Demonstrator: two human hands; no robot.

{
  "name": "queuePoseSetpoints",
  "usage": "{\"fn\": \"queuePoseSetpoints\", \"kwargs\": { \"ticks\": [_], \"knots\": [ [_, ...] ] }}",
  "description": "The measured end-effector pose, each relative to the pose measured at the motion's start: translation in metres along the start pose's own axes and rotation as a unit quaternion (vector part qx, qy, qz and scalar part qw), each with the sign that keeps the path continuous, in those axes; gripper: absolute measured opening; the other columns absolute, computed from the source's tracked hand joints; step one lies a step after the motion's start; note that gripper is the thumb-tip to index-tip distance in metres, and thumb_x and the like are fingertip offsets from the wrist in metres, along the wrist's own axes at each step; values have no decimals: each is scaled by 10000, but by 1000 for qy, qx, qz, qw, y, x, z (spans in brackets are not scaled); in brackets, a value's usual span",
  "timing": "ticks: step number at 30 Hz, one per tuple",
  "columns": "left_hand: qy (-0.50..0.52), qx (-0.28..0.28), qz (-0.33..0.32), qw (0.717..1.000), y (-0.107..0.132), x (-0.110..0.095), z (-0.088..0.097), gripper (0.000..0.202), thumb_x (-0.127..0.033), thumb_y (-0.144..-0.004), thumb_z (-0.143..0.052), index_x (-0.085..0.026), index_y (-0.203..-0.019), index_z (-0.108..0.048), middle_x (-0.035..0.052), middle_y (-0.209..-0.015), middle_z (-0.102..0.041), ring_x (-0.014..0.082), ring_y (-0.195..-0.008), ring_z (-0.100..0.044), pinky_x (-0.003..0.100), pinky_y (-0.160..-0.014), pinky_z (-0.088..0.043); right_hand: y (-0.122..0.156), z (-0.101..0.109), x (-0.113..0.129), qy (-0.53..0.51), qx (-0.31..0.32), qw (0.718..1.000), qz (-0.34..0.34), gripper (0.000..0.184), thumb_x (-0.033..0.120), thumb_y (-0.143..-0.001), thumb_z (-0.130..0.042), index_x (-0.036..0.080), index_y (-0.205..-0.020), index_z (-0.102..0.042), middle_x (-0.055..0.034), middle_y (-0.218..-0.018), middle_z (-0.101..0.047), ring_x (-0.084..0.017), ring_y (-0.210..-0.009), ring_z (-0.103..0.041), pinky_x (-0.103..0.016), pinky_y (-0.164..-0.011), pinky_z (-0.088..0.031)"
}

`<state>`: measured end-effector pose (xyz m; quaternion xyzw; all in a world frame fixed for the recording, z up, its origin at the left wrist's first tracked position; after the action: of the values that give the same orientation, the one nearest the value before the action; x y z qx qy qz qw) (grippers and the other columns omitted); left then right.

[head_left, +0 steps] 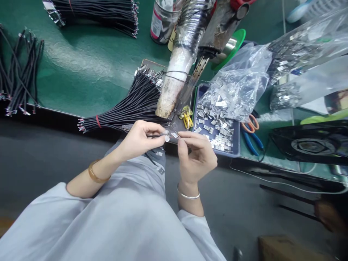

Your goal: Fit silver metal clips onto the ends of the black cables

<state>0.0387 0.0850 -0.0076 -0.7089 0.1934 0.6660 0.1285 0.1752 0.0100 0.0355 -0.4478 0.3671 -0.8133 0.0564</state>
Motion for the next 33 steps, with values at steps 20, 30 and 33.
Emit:
{"fn": "queuePoseSetpoints", "kwargs": {
  "ticks": [20,30,33],
  "knots": [
    [51,-37,9,998,-2,6,3,103,-223,-685,-721,-127,-655,-700,-34,-537,-539,51,-489,-405,168,-457,-335,9,-4,-9,-4,-5,1000,-1,112,118,-922,-654,222,-962,-654,-42,-999,-803,-184,-926,-792,-299,-743,-657],
    [-2,-95,-13,995,-2,5,8,174,-275,-727,-692,-127,-668,-760,4,-577,-603,88,-547,-470,191,-498,-383,5,-14,14,121,29,979,159,184,41,-880,-684,207,-918,-614,-92,-1000,-825,-170,-886,-805,-256,-775,-662],
    [9,-117,-11,993,-2,7,7,154,-254,-710,-682,-124,-674,-757,-10,-566,-558,68,-518,-397,182,-458,-306,5,-15,15,135,21,973,188,186,29,-890,-673,202,-912,-608,-90,-957,-826,-166,-874,-804,-252,-772,-665]
  ]
}}
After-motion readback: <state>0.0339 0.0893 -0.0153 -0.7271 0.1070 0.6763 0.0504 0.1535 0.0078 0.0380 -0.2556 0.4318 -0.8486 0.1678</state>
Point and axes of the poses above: each hand's wrist, its own y-axis away from the middle knuckle, its own z-axis out of the back of the hand, x = y × z, the point moved 8 cm from there along -y, towards the middle knuckle
